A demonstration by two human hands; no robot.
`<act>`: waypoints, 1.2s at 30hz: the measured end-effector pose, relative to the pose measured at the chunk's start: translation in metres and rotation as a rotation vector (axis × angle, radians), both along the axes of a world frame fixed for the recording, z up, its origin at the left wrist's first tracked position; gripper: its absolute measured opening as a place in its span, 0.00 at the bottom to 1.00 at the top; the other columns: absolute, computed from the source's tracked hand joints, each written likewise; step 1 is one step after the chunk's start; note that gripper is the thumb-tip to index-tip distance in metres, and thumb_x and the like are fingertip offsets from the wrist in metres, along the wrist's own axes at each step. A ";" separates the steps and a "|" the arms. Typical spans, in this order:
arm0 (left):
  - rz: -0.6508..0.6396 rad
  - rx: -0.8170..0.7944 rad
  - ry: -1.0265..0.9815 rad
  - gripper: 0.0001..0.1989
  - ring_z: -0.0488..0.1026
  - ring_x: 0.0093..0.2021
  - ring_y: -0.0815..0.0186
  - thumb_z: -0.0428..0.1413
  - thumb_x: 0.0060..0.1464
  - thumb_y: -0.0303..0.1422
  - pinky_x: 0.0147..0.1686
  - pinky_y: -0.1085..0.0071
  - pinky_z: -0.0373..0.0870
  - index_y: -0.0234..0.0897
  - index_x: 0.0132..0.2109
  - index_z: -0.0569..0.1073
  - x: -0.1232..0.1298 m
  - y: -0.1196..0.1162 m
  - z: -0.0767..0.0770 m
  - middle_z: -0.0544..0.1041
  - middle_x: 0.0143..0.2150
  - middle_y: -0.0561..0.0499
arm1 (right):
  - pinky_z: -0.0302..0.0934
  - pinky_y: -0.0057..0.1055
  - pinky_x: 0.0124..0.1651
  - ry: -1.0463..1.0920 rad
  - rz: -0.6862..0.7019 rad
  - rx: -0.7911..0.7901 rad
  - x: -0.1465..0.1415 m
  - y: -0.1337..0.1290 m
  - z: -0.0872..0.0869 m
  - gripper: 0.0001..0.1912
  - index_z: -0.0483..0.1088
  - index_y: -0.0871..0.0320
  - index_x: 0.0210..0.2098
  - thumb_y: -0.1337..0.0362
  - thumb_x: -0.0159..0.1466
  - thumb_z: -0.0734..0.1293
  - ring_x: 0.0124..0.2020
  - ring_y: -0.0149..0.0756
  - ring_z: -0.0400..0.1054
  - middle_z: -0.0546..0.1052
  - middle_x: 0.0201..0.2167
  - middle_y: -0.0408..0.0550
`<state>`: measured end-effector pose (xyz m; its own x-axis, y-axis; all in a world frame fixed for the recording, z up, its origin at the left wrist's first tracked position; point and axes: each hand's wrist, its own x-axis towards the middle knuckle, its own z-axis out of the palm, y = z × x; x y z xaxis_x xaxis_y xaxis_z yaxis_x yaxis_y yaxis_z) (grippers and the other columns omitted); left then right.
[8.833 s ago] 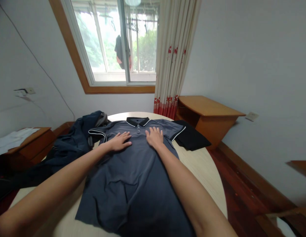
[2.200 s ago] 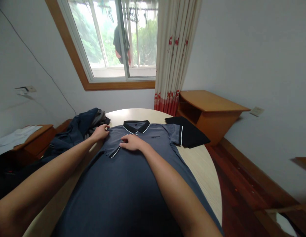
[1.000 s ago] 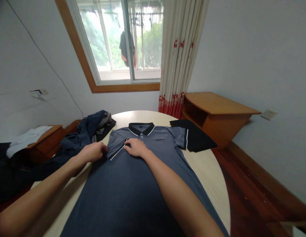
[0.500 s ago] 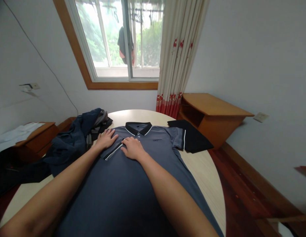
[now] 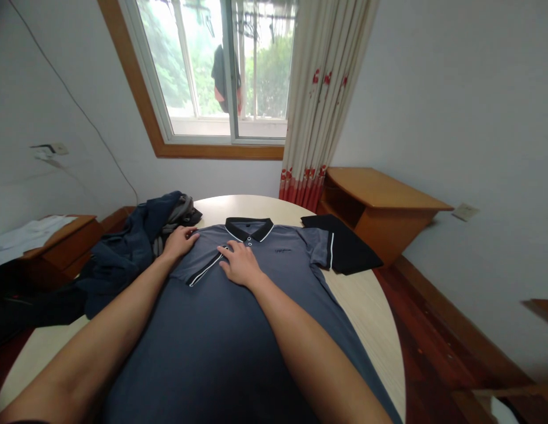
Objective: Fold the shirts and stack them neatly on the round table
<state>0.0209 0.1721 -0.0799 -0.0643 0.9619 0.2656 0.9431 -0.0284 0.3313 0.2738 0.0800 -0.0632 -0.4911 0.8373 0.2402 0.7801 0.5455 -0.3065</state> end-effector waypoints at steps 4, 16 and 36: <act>0.016 -0.064 -0.022 0.19 0.76 0.50 0.56 0.51 0.63 0.42 0.47 0.66 0.69 0.43 0.54 0.78 0.001 0.005 0.004 0.80 0.49 0.46 | 0.55 0.49 0.66 0.011 0.043 -0.032 0.001 0.002 -0.002 0.22 0.69 0.53 0.64 0.59 0.72 0.63 0.68 0.48 0.57 0.62 0.70 0.52; 0.045 0.007 -0.134 0.13 0.76 0.47 0.58 0.53 0.62 0.40 0.41 0.68 0.67 0.40 0.44 0.78 -0.007 0.019 -0.001 0.81 0.47 0.48 | 0.55 0.48 0.66 0.048 0.047 -0.028 -0.001 0.004 -0.004 0.23 0.69 0.58 0.63 0.60 0.71 0.64 0.67 0.47 0.59 0.66 0.68 0.54; -0.144 -0.287 0.244 0.35 0.39 0.77 0.49 0.36 0.69 0.50 0.70 0.41 0.42 0.38 0.75 0.52 0.038 -0.036 0.003 0.44 0.78 0.46 | 0.50 0.51 0.70 0.020 0.159 -0.016 -0.006 0.004 -0.011 0.24 0.68 0.55 0.64 0.57 0.71 0.63 0.70 0.48 0.55 0.66 0.68 0.52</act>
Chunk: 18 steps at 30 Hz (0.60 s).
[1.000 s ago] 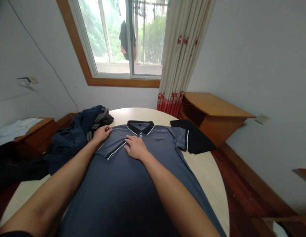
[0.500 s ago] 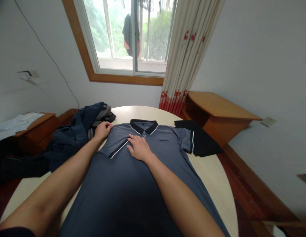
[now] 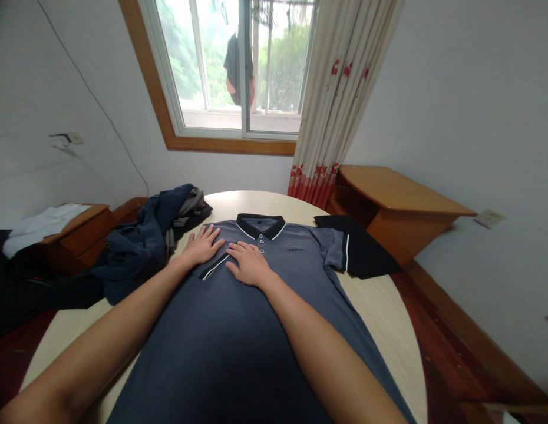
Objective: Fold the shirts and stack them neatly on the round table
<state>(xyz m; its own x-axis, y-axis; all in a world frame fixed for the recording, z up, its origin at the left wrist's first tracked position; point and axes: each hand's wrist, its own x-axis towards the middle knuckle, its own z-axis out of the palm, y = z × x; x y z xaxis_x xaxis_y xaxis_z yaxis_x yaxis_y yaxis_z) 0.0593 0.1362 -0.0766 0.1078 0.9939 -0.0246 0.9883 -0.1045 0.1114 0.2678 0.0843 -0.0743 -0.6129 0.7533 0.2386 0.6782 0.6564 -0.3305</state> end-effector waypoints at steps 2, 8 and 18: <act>0.055 -0.018 0.000 0.36 0.38 0.77 0.50 0.35 0.68 0.51 0.71 0.42 0.41 0.38 0.76 0.51 -0.009 0.008 0.005 0.42 0.78 0.47 | 0.51 0.51 0.70 -0.001 -0.005 -0.003 0.000 -0.001 0.000 0.24 0.68 0.54 0.65 0.56 0.71 0.63 0.70 0.48 0.56 0.65 0.68 0.52; 0.057 0.115 0.066 0.34 0.40 0.77 0.51 0.35 0.69 0.45 0.71 0.43 0.41 0.33 0.75 0.53 0.001 -0.002 0.008 0.43 0.78 0.44 | 0.50 0.50 0.71 -0.005 -0.014 0.004 0.001 -0.001 -0.001 0.25 0.67 0.55 0.65 0.56 0.71 0.63 0.71 0.47 0.55 0.65 0.69 0.51; 0.136 0.032 0.035 0.35 0.42 0.77 0.51 0.34 0.69 0.46 0.71 0.43 0.44 0.31 0.75 0.52 -0.012 0.002 0.005 0.45 0.77 0.42 | 0.53 0.47 0.70 -0.003 0.017 -0.010 0.005 0.001 0.004 0.25 0.69 0.55 0.64 0.56 0.70 0.65 0.69 0.46 0.58 0.66 0.68 0.52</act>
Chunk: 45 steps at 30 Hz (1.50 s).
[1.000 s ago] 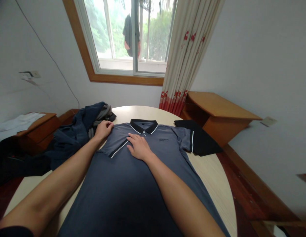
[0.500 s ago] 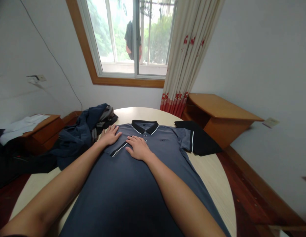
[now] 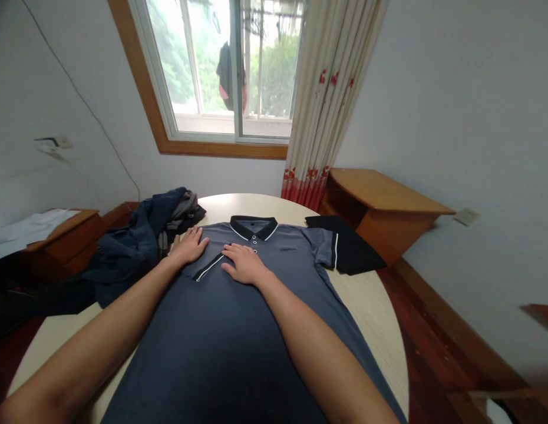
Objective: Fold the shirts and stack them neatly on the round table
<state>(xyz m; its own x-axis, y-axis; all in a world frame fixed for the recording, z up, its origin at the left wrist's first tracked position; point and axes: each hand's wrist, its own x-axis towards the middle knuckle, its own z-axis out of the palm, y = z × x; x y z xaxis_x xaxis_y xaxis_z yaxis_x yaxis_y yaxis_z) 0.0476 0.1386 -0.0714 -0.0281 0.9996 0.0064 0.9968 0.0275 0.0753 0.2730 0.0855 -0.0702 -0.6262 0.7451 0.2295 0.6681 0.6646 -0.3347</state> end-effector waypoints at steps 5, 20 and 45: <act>-0.124 0.168 0.042 0.34 0.43 0.76 0.51 0.34 0.70 0.44 0.71 0.44 0.43 0.30 0.73 0.57 0.026 -0.024 0.010 0.48 0.77 0.41 | 0.62 0.44 0.64 0.001 -0.476 0.037 0.064 0.020 0.054 0.21 0.73 0.57 0.59 0.59 0.69 0.63 0.61 0.48 0.69 0.75 0.60 0.54; -0.323 0.012 -0.041 0.33 0.44 0.76 0.52 0.37 0.69 0.49 0.70 0.43 0.44 0.41 0.74 0.56 0.050 -0.040 -0.006 0.49 0.77 0.46 | 0.71 0.39 0.45 -0.099 -1.278 -0.347 0.217 0.045 0.035 0.26 0.79 0.66 0.49 0.58 0.54 0.76 0.51 0.58 0.75 0.79 0.49 0.69; -0.385 -0.053 -0.089 0.38 0.37 0.77 0.52 0.31 0.67 0.55 0.71 0.44 0.38 0.42 0.76 0.46 0.045 -0.044 0.000 0.43 0.78 0.46 | 0.65 0.28 0.40 -0.023 -0.858 -0.257 0.172 0.042 0.071 0.11 0.78 0.62 0.35 0.60 0.65 0.67 0.38 0.41 0.77 0.82 0.36 0.54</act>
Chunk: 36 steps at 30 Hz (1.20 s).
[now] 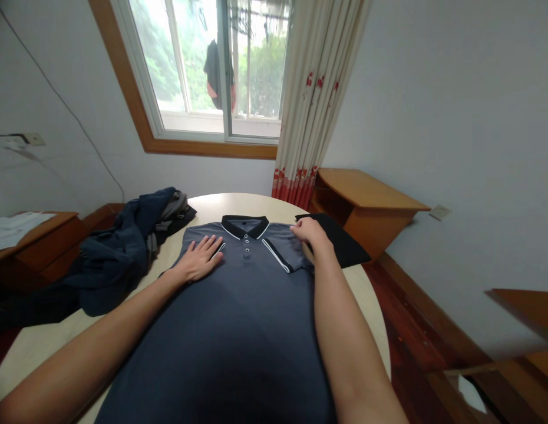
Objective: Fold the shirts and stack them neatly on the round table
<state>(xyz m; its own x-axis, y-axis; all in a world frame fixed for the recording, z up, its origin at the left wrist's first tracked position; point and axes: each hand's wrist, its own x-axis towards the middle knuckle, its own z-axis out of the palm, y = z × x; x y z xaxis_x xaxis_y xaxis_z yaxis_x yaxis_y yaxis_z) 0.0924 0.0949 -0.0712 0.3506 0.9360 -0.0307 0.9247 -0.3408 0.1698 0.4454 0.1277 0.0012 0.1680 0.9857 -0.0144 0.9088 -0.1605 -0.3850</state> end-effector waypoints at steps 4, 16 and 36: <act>0.009 -0.007 0.002 0.38 0.37 0.77 0.53 0.30 0.67 0.55 0.71 0.44 0.38 0.41 0.76 0.46 0.000 0.000 0.001 0.43 0.78 0.47 | 0.62 0.33 0.57 -0.146 0.095 -0.005 -0.022 0.007 -0.026 0.22 0.76 0.62 0.55 0.56 0.67 0.66 0.57 0.48 0.71 0.77 0.56 0.61; 0.129 0.059 -0.045 0.37 0.42 0.77 0.54 0.30 0.69 0.52 0.71 0.48 0.43 0.37 0.76 0.51 -0.016 0.022 0.001 0.46 0.77 0.45 | 0.32 0.52 0.74 -0.229 0.058 -0.017 -0.037 0.009 -0.077 0.36 0.47 0.66 0.74 0.48 0.75 0.47 0.76 0.44 0.37 0.46 0.75 0.59; 0.229 0.061 0.078 0.39 0.40 0.76 0.45 0.34 0.66 0.57 0.71 0.45 0.43 0.41 0.75 0.53 -0.042 0.107 -0.009 0.45 0.78 0.45 | 0.32 0.51 0.74 -0.199 0.056 -0.007 -0.058 0.070 -0.083 0.39 0.49 0.59 0.74 0.42 0.73 0.46 0.76 0.46 0.37 0.45 0.76 0.53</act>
<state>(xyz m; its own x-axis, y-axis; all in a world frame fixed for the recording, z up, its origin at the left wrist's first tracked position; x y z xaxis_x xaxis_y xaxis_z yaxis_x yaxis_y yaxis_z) 0.0499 0.2023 -0.0807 0.1279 0.9917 0.0099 0.9885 -0.1283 0.0806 0.3879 0.1980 -0.0822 0.1128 0.9936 0.0067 0.9746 -0.1094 -0.1957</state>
